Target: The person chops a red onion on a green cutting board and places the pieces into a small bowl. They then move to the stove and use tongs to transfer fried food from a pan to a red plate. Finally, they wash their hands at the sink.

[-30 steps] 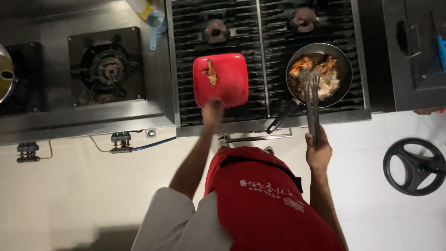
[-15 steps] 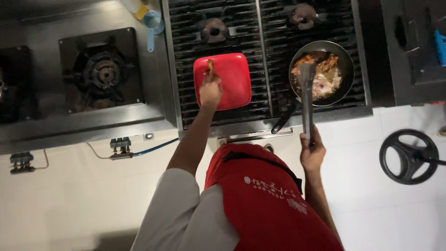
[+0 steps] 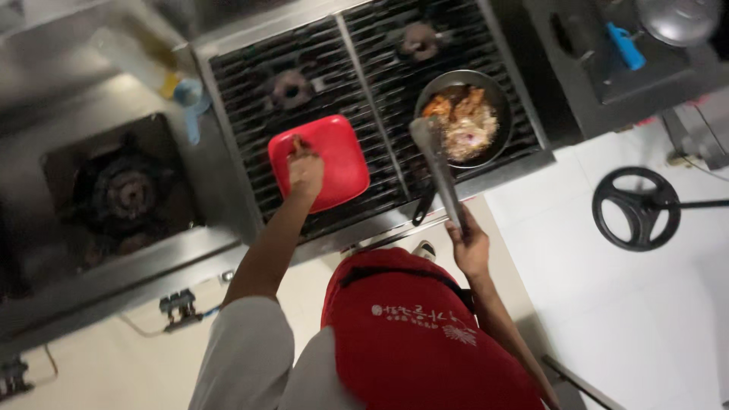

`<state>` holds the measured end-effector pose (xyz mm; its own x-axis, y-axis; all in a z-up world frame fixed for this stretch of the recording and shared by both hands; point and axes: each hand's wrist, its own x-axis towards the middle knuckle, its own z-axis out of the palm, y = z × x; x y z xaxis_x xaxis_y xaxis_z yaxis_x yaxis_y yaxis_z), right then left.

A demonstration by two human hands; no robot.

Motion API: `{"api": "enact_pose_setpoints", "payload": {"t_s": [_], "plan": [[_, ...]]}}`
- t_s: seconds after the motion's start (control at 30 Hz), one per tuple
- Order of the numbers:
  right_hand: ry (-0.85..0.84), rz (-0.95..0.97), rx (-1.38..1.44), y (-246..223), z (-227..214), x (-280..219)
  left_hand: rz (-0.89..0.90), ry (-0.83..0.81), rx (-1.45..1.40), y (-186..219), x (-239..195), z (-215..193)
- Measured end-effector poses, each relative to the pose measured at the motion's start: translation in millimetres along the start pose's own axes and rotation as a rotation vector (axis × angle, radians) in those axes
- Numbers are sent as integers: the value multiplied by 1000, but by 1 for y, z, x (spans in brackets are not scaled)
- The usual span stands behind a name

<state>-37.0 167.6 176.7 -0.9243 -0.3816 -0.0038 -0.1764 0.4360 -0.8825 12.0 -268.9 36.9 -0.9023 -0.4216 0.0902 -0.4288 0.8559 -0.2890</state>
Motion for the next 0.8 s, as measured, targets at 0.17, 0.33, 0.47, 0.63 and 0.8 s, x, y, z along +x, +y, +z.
{"api": "enact_pose_setpoints", "payload": {"t_s": [0.17,0.33,0.47,0.63,0.8], "plan": [[-9,-21,18,-2,0,2,-30,10,-24,4,6,17],[-42,24,109,-2,0,6,0,26,58,2,2,17],[-53,6,86,6,-1,3,19,118,-92,-12,-20,17],[-95,-4,47,0,5,8,129,-68,-112,-38,-39,17],[-229,-169,-100,-19,26,16,75,-146,-417,-57,-50,14]]}}
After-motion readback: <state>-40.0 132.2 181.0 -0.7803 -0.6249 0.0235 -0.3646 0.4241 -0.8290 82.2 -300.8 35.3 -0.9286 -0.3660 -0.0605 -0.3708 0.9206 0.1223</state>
